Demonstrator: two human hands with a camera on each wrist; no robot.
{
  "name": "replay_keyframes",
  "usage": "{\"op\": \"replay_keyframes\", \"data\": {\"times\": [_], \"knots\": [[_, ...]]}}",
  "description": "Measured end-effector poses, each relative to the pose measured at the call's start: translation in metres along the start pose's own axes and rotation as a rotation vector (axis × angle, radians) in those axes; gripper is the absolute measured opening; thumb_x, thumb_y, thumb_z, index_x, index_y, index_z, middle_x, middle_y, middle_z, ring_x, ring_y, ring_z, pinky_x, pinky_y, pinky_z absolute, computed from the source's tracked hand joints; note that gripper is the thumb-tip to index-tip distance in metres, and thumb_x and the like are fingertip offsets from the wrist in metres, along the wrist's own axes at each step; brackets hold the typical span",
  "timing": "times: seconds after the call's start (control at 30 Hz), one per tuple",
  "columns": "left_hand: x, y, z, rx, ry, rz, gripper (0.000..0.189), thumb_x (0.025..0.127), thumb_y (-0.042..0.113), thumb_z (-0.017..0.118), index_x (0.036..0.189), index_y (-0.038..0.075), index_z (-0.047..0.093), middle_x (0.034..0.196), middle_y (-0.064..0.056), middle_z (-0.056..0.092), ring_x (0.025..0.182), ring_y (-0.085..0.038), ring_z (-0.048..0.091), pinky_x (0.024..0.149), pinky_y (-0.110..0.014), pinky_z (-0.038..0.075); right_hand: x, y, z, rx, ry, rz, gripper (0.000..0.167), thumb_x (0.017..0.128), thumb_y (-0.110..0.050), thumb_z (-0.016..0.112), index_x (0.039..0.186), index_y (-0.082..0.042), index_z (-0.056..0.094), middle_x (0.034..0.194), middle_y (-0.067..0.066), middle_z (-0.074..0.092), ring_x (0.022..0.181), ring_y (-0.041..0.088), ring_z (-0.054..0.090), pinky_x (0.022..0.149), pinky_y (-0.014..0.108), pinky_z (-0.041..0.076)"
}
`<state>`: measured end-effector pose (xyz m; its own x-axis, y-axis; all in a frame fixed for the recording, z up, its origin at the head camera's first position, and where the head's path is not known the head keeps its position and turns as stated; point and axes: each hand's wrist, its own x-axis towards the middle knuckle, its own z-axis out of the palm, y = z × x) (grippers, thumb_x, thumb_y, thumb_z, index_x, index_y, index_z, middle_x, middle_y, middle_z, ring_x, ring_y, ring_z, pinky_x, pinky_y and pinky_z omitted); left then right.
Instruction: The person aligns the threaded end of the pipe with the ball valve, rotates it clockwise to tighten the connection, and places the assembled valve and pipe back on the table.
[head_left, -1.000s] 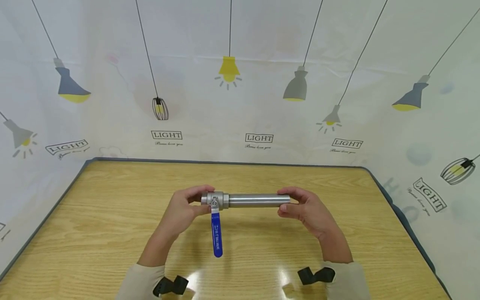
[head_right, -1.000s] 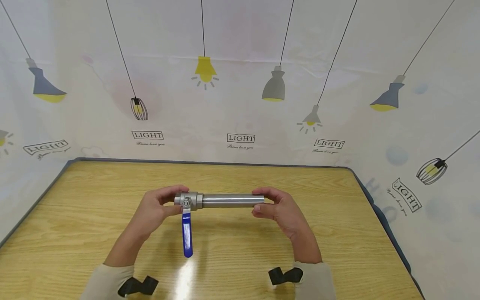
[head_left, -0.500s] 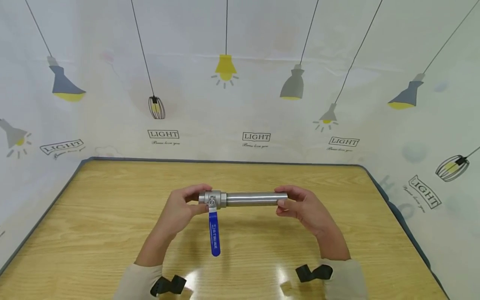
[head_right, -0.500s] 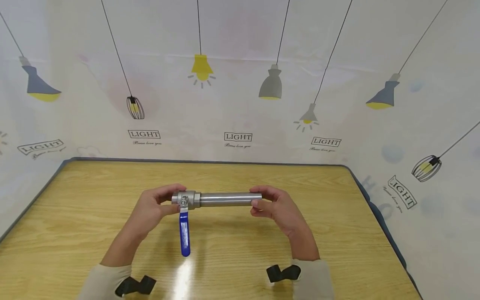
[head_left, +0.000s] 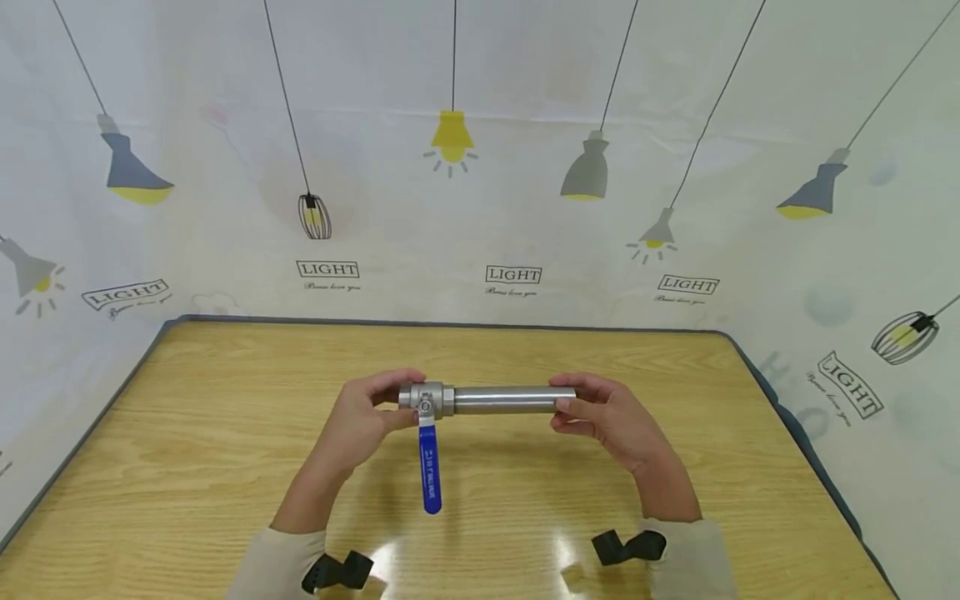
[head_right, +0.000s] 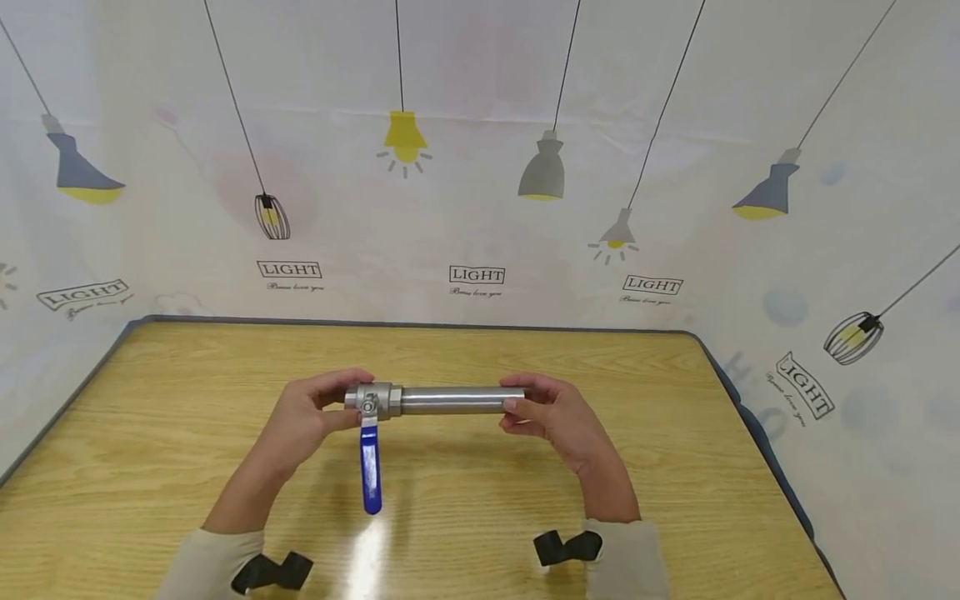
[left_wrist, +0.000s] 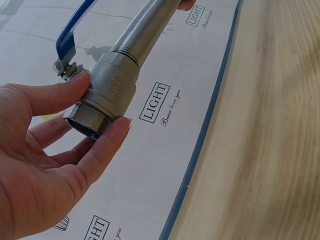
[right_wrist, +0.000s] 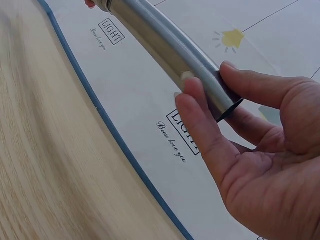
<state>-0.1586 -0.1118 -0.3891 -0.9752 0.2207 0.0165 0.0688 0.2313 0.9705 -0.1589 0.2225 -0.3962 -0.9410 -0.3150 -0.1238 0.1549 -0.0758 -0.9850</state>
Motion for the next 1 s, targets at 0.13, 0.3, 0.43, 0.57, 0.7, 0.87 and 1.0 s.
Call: {"op": "replay_keyframes", "data": {"times": [0.13,0.3,0.43,0.57,0.7,0.87,1.0], "knots": [[0.0003,-0.0004,-0.0002,-0.001,-0.003,0.000,0.039,0.083,-0.005,0.070,0.119,0.009,0.067,0.117,-0.012,0.063,0.105,-0.027,0.057,0.083,-0.035,0.053,-0.0008,0.0001,-0.0008,0.025,-0.014,-0.002,0.042,0.091,-0.007,0.067,0.128,0.009,0.054,0.107,0.009,0.064,0.086,0.020,0.071,0.082,0.035,0.056],[0.0002,-0.0010,-0.0007,0.000,-0.004,-0.001,0.039,0.083,-0.005,0.069,0.118,0.011,0.068,0.117,-0.012,0.063,0.104,-0.027,0.057,0.083,-0.035,0.053,-0.0018,0.0001,-0.0014,0.034,-0.012,0.006,0.042,0.085,0.001,0.070,0.125,0.002,0.059,0.110,0.008,0.063,0.088,0.020,0.071,0.085,0.036,0.055],[-0.0005,-0.0009,-0.0015,0.004,0.000,-0.008,0.038,0.083,-0.004,0.070,0.118,0.011,0.068,0.117,-0.011,0.063,0.105,-0.027,0.057,0.084,-0.035,0.053,-0.0015,0.0018,-0.0025,0.021,-0.041,-0.017,0.038,0.084,0.005,0.069,0.121,-0.004,0.063,0.110,0.007,0.062,0.090,0.019,0.070,0.087,0.036,0.055],[-0.0004,-0.0006,-0.0017,0.008,-0.002,-0.010,0.038,0.083,-0.003,0.070,0.118,0.012,0.068,0.117,-0.011,0.063,0.106,-0.027,0.057,0.084,-0.036,0.053,-0.0009,0.0035,-0.0034,0.028,-0.055,-0.035,0.034,0.085,0.006,0.067,0.115,-0.010,0.066,0.108,0.007,0.063,0.089,0.019,0.070,0.086,0.036,0.055],[-0.0002,-0.0005,-0.0016,0.006,-0.004,-0.010,0.038,0.083,-0.003,0.070,0.118,0.011,0.068,0.117,-0.011,0.063,0.106,-0.027,0.057,0.084,-0.036,0.053,-0.0005,0.0043,-0.0033,0.035,-0.055,-0.041,0.032,0.085,0.006,0.067,0.113,-0.009,0.066,0.109,0.007,0.063,0.089,0.020,0.070,0.084,0.036,0.056],[-0.0001,-0.0014,-0.0012,0.004,-0.006,-0.004,0.038,0.083,-0.003,0.070,0.118,0.011,0.068,0.116,-0.011,0.063,0.105,-0.027,0.057,0.084,-0.035,0.053,-0.0010,0.0037,-0.0034,0.010,-0.057,-0.047,0.032,0.086,0.004,0.067,0.117,-0.004,0.063,0.111,0.008,0.062,0.088,0.020,0.070,0.083,0.036,0.056],[0.0000,-0.0014,-0.0007,0.001,-0.006,-0.001,0.039,0.082,-0.004,0.070,0.118,0.011,0.068,0.116,-0.012,0.063,0.104,-0.027,0.057,0.083,-0.035,0.053,-0.0017,0.0032,-0.0038,-0.009,-0.047,-0.039,0.038,0.087,0.001,0.068,0.123,0.006,0.057,0.111,0.008,0.061,0.087,0.021,0.070,0.083,0.037,0.056]]}}
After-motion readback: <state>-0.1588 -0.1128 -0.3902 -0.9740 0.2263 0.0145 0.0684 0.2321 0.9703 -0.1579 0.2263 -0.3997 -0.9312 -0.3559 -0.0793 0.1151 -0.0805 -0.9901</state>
